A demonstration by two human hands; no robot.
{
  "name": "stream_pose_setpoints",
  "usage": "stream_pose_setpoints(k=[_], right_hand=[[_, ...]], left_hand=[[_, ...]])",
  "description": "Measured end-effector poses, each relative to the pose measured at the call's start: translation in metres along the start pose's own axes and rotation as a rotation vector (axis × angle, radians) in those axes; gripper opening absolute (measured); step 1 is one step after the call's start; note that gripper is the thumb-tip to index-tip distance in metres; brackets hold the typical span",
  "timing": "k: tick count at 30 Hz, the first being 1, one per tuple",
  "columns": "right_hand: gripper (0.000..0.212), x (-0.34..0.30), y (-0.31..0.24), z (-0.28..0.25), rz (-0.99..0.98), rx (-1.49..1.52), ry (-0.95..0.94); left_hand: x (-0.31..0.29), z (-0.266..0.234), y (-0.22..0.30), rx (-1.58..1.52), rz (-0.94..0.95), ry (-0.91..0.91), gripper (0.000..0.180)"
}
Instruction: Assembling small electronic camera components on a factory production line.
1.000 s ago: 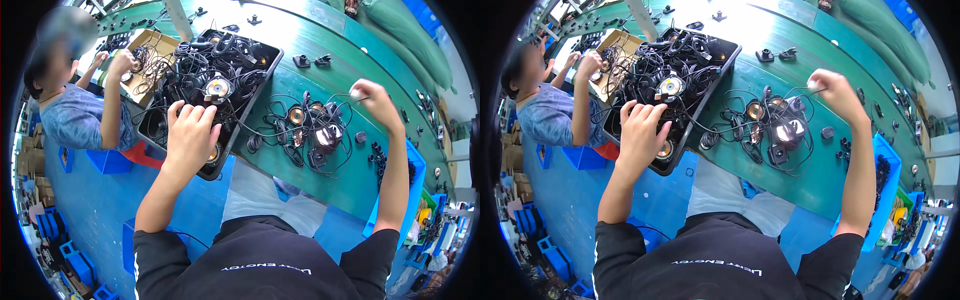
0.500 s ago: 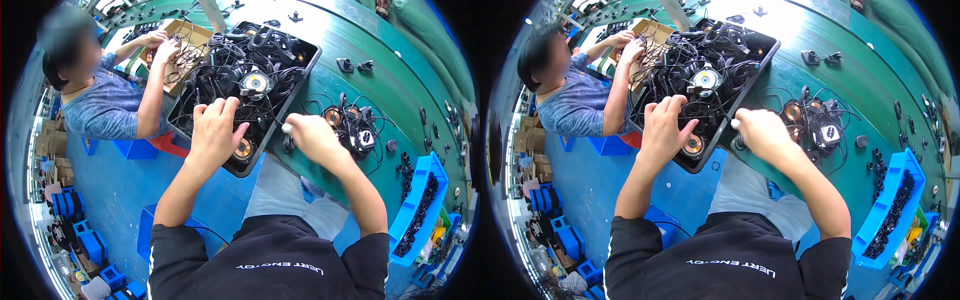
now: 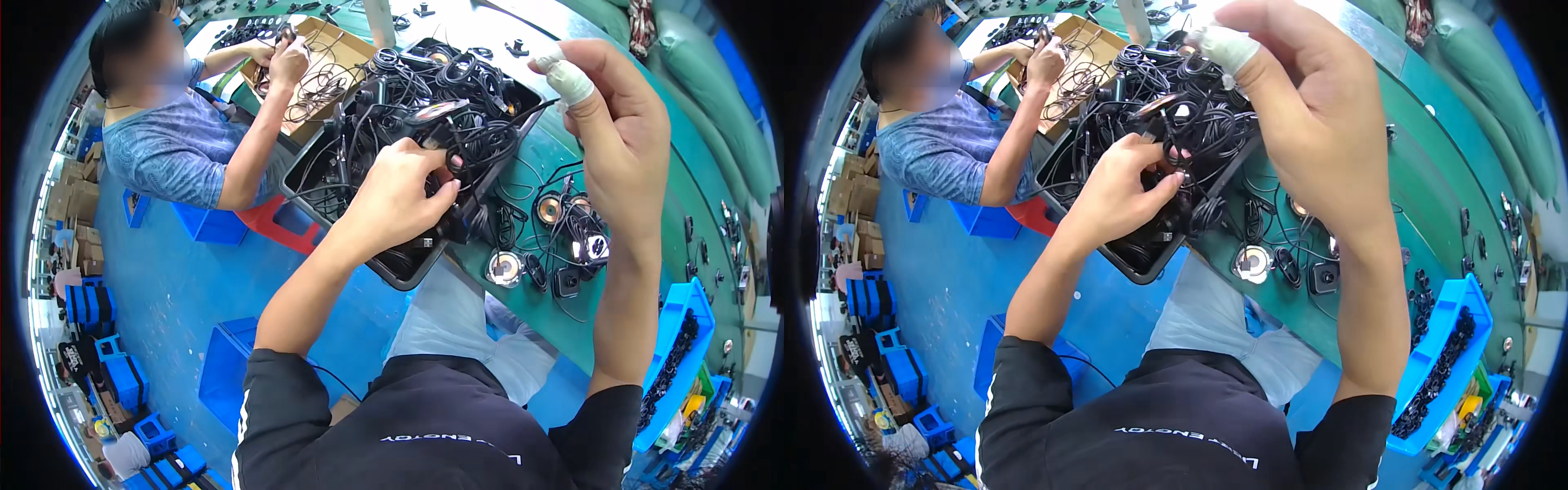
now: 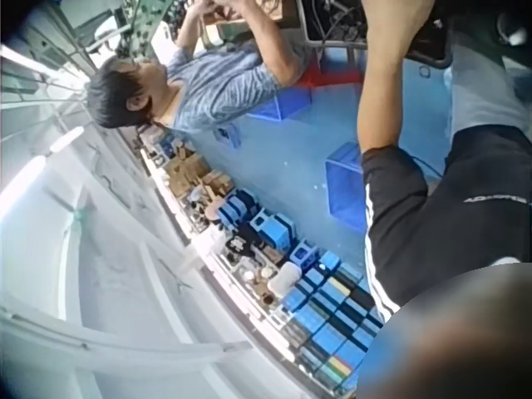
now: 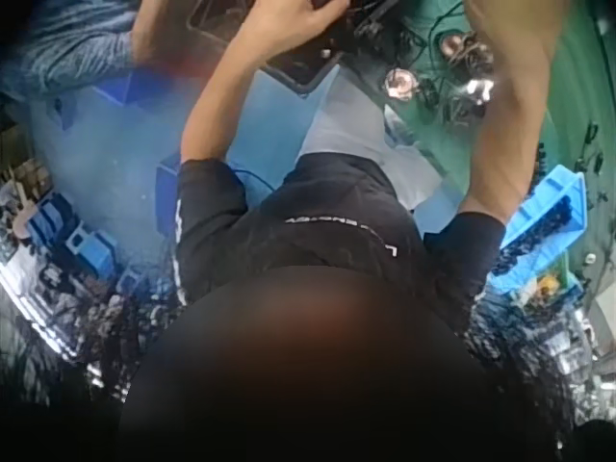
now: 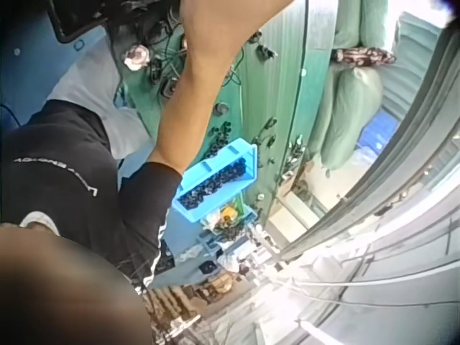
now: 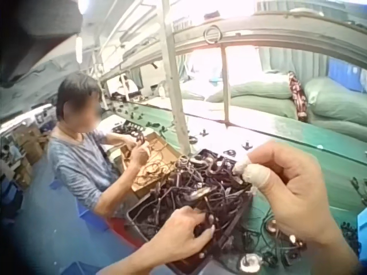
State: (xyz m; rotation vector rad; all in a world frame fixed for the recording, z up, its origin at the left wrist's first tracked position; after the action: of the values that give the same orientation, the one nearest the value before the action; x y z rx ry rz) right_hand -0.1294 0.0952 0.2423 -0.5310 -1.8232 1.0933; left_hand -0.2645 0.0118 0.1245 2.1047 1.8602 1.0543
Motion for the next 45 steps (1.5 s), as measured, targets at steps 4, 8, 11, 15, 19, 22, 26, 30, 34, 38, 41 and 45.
stream_pose_setpoints(k=[4,8,11,15,19,22,26,30,34,38,41,45], right_hand=[[0.010,-0.010,0.012,-0.003,0.034,-0.235,-0.179],[0.009,-0.016,0.031,0.012,-0.059,-0.491,-0.284],[0.009,-0.021,0.038,0.020,-0.149,-0.679,-0.326],[0.009,-0.021,0.042,0.003,-0.077,-0.624,-0.159],[0.008,-0.034,0.051,0.010,-0.073,-0.573,-0.224],[0.008,-0.043,0.062,0.014,-0.021,-0.575,-0.312],[0.012,-0.058,0.087,0.024,0.122,-0.622,-0.510],[0.012,-0.070,0.098,0.045,-0.010,-0.724,-0.532],[0.013,-0.060,0.085,0.055,0.019,-0.681,-0.394],[0.015,-0.050,0.094,0.068,-0.028,-0.527,-0.342],[0.016,-0.044,0.096,0.067,-0.014,-0.307,-0.272],[0.013,-0.039,0.112,0.028,0.227,-0.015,0.125]], left_hand=[[-0.009,-0.015,-0.012,-0.332,-0.255,0.065,0.031],[-0.013,-0.024,-0.024,-0.439,-0.305,0.082,0.030],[-0.015,-0.027,-0.024,-0.448,-0.274,0.067,0.029],[-0.024,-0.028,-0.028,-0.350,-0.490,-0.123,0.025],[-0.025,-0.024,-0.032,-0.336,-0.400,-0.034,0.025],[-0.025,-0.023,-0.034,-0.362,-0.364,0.019,0.025],[-0.025,-0.024,-0.036,-0.446,-0.343,0.091,0.026],[-0.025,-0.021,-0.043,-0.720,-0.318,0.109,0.026],[-0.027,-0.018,-0.044,-0.767,-0.301,0.114,0.029],[-0.023,-0.017,-0.029,-0.807,-0.277,0.124,0.030],[-0.022,-0.016,-0.020,-0.833,-0.261,0.132,0.029],[-0.031,-0.021,-0.032,-0.440,-0.372,0.094,0.031]])
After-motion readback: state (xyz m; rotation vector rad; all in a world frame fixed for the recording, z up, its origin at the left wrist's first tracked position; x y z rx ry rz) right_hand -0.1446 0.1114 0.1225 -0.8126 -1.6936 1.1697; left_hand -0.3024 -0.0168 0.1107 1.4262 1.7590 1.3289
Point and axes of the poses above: each hand's wrist, its own x-axis towards the middle knuckle, its own z-axis out of the palm, y = z × x, the point moved 7 cm from there along x, towards the middle knuckle, and after that the axes turned 3 degrees about z, right-handed, at the moved point
